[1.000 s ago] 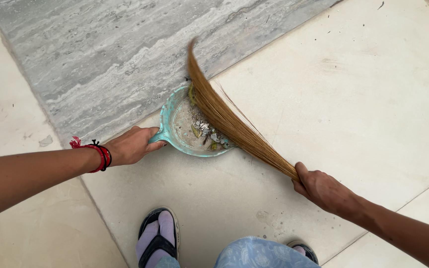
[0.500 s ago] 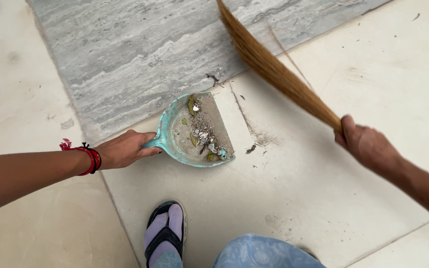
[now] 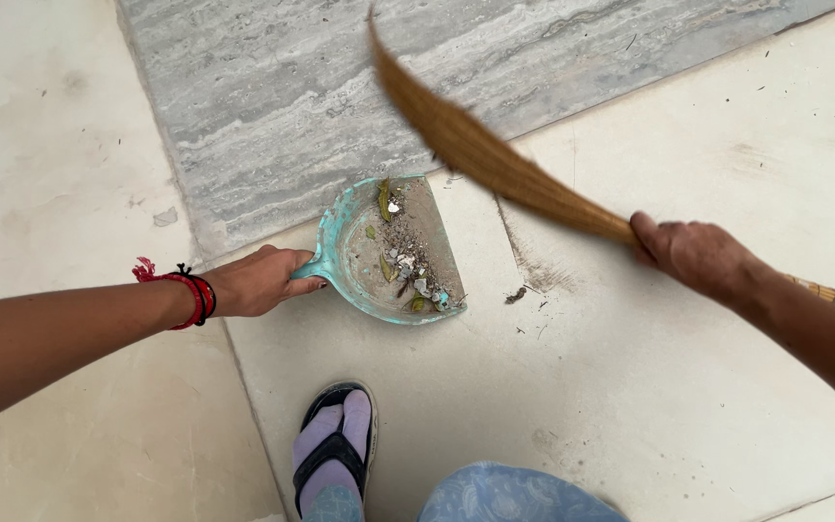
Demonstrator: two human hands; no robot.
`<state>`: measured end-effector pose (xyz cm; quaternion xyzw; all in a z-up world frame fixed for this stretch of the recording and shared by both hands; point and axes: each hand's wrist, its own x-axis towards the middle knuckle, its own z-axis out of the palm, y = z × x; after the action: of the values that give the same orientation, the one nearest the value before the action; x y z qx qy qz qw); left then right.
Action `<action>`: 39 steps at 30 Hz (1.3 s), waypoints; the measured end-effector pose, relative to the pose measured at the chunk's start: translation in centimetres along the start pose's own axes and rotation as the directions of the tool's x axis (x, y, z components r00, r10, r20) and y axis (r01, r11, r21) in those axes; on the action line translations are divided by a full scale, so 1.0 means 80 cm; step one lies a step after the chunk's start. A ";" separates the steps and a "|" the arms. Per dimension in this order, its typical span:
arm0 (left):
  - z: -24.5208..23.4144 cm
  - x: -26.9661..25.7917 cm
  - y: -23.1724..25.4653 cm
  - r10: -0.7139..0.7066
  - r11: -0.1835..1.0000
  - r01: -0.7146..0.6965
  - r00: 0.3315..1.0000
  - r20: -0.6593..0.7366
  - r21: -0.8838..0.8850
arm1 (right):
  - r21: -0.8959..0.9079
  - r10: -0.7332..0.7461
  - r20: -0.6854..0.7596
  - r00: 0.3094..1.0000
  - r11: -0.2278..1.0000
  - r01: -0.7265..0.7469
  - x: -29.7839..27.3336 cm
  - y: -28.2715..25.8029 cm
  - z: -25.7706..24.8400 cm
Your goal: The person sweeps debris from a tiled floor into a dustpan using a broom. They then carry the dustpan to a bucket and empty the collected trash into it.
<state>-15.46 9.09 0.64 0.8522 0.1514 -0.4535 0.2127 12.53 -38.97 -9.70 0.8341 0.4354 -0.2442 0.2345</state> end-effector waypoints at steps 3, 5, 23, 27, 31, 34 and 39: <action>-0.003 -0.002 0.001 0.006 1.000 -0.005 1.000 -0.011 0.022 | 0.092 -0.072 0.009 0.997 0.993 0.071 -0.024 -0.014 0.027; -0.004 -0.006 0.003 0.016 0.999 -0.015 1.000 -0.017 0.039 | 0.270 -0.074 -0.027 0.997 0.960 0.079 -0.044 -0.034 0.033; 0.017 -0.032 0.023 0.110 0.988 -0.105 0.993 -0.038 0.114 | 0.565 0.331 0.213 0.919 0.726 -0.392 -0.262 -0.108 0.142; 0.034 -0.038 0.030 0.153 0.986 -0.147 0.985 -0.082 0.077 | 0.377 0.242 0.277 0.930 0.863 -0.337 -0.260 -0.138 0.177; 0.036 -0.040 0.037 0.022 0.998 -0.020 0.999 -0.036 0.065 | 0.528 0.155 0.257 0.954 0.804 -0.273 -0.249 -0.165 0.180; 0.039 -0.040 0.037 0.038 0.998 -0.036 0.998 -0.050 0.049 | 0.682 0.091 0.291 0.952 0.678 -0.273 -0.222 -0.191 0.156; 0.044 -0.036 0.037 0.061 0.998 -0.060 0.997 -0.052 0.025 | 0.698 -0.106 0.089 0.990 0.716 0.014 -0.199 -0.221 0.107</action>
<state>-18.17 4.61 1.97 0.8706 0.1256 -0.4258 0.2123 -12.07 -44.87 -9.73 0.8298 0.3235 -0.4481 -0.0775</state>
